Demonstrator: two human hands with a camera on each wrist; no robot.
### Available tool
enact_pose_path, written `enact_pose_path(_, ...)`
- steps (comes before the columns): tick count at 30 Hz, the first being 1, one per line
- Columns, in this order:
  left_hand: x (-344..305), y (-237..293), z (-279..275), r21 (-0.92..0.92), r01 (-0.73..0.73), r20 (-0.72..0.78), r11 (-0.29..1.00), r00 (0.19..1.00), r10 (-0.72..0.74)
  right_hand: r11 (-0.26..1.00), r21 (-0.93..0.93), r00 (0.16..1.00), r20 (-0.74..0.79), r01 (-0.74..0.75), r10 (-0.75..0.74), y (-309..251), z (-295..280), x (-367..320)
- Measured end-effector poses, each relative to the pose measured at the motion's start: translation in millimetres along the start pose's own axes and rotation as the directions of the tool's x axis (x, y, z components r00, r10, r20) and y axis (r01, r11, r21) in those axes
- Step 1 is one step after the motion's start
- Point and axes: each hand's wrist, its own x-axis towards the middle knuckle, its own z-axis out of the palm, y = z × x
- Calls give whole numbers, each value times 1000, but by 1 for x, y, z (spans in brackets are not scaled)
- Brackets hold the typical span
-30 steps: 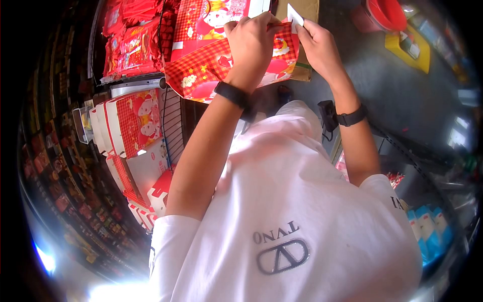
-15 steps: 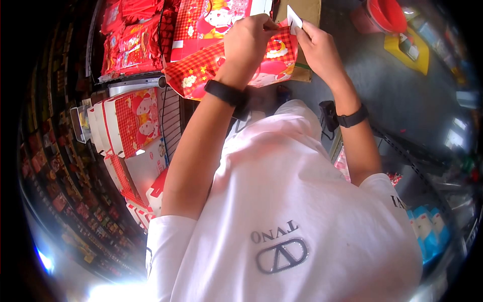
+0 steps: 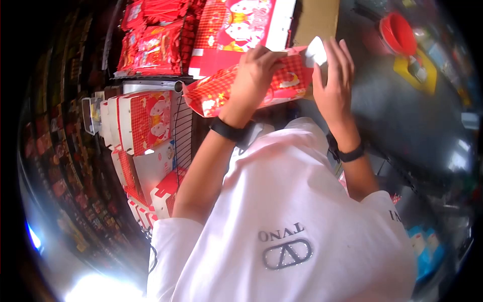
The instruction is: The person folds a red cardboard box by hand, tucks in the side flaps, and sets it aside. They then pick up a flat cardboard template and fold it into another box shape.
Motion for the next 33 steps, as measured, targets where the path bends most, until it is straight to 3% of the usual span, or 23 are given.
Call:
enact_pose_path(2,-10,1,-5,-2,-38,-6,999,999,38,987,66,982,111,145,-152,-16,1,3)
enact_pose_path(5,-26,1,-9,-58,-31,-2,998,1000,31,975,45,939,260,219,-223,-34,9,10)
enact_pose_path(7,-36,7,-28,62,-106,-79,992,991,110,975,77,938,270,207,-220,-31,15,9)
enact_pose_path(9,-66,13,-57,311,77,-186,947,982,-18,977,116,954,221,179,-202,-32,22,12)
enact_pose_path(10,-86,8,-65,412,238,-333,879,938,-98,978,120,954,229,168,-192,-32,23,12)
enact_pose_path(12,-109,-13,-84,220,463,-522,859,800,-297,984,108,956,245,140,-163,-31,24,11)
enact_pose_path(13,-112,-24,-90,250,506,-593,825,754,-283,988,92,956,256,126,-146,-30,25,10)
enact_pose_path(14,-122,-41,-98,-54,590,-523,806,671,-526,990,72,950,279,122,-138,-34,26,13)
enact_pose_path(15,-125,-52,-104,-332,636,-379,696,586,-716,991,63,951,280,121,-134,-35,26,14)
enact_pose_path(16,-126,-61,-105,-94,523,-478,847,722,-499,991,56,951,280,121,-132,-37,27,16)
enact_pose_path(19,-128,-59,-117,-99,640,-439,762,659,-610,995,6,944,316,97,-94,-39,26,21)
enact_pose_path(21,-135,-87,-120,-273,714,-538,645,442,-718,997,-44,935,353,56,-37,-34,25,22)
enact_pose_path(22,-137,-91,-124,-478,645,-466,596,389,-795,999,-37,918,395,-22,35,-35,22,24)
enact_pose_path(25,-141,-105,-126,-543,630,-343,555,437,-832,979,-102,868,485,175,-104,-48,19,40)
enact_pose_path(26,-145,-110,-123,-477,642,-367,600,475,-800,973,-137,843,531,186,-86,-59,19,45)
enact_pose_path(29,-144,-117,-126,-572,589,-342,572,462,-818,987,58,789,594,149,-155,-109,39,64)
enact_pose_path(33,-150,-124,-121,-546,599,-225,586,569,-791,964,186,767,585,190,-264,-149,84,62)
